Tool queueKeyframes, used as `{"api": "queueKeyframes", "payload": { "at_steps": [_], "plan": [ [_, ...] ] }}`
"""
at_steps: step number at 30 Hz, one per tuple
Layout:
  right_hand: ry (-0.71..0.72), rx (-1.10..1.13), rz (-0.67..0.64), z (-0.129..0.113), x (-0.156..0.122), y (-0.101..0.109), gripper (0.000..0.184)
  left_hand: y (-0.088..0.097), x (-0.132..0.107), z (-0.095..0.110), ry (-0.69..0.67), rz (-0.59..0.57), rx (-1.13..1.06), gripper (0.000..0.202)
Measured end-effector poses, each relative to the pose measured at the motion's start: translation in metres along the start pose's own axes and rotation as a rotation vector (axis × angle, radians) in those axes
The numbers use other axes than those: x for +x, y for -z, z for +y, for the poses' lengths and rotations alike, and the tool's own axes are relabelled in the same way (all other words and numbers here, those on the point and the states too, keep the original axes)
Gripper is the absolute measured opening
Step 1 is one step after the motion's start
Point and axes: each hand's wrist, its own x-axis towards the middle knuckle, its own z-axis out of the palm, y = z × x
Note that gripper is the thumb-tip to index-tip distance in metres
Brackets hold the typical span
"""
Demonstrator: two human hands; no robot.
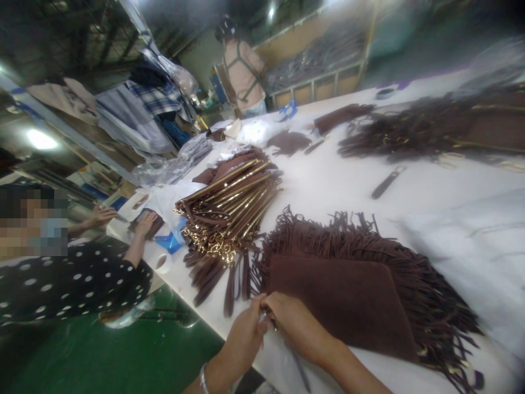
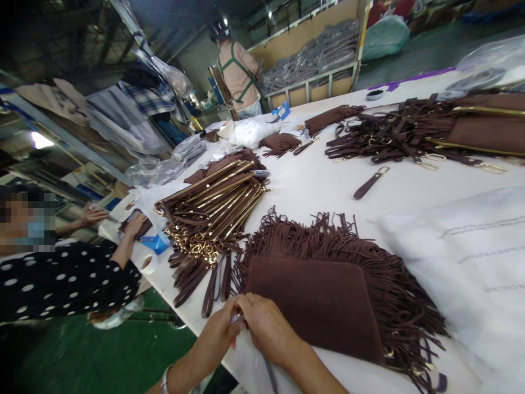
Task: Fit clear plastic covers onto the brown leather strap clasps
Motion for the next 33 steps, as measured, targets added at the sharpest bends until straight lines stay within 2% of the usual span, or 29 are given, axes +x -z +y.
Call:
{"api": "queueKeyframes", "payload": {
  "at_steps": [4, 9, 12, 15, 20, 24, 29, 33],
  "plan": [
    [0.002, 0.091, 0.003, 0.001, -0.008, 0.008, 0.031, -0.005, 0.011, -0.011, -0.013, -0.044, -0.042, 0.063],
    [-0.068, 0.056, 0.011, 0.004, -0.006, 0.003, 0.026, -0.01, 0.022, -0.014, -0.029, -0.057, -0.033, 0.064],
    [-0.09, 0.03, 0.032, 0.005, -0.002, -0.003, 0.023, -0.009, 0.019, -0.015, 0.009, -0.062, -0.198, 0.071],
    [-0.108, 0.021, 0.073, 0.005, -0.002, -0.007, 0.024, -0.004, 0.004, -0.017, 0.077, -0.061, -0.382, 0.076],
    [-0.165, -0.006, 0.165, 0.0, -0.007, -0.016, 0.023, 0.002, -0.032, -0.019, 0.155, 0.04, -0.497, 0.046],
    [-0.186, -0.033, 0.219, -0.002, -0.008, -0.022, 0.024, -0.007, -0.04, -0.023, 0.162, 0.03, -0.582, 0.021],
    [-0.27, -0.199, 0.276, -0.005, -0.008, -0.011, 0.028, -0.012, -0.029, -0.025, 0.185, 0.076, -0.573, 0.024],
    [-0.305, -0.094, 0.301, -0.019, -0.021, -0.005, 0.022, -0.007, -0.022, -0.02, 0.166, 0.111, -0.565, 0.026]
  ]
}}
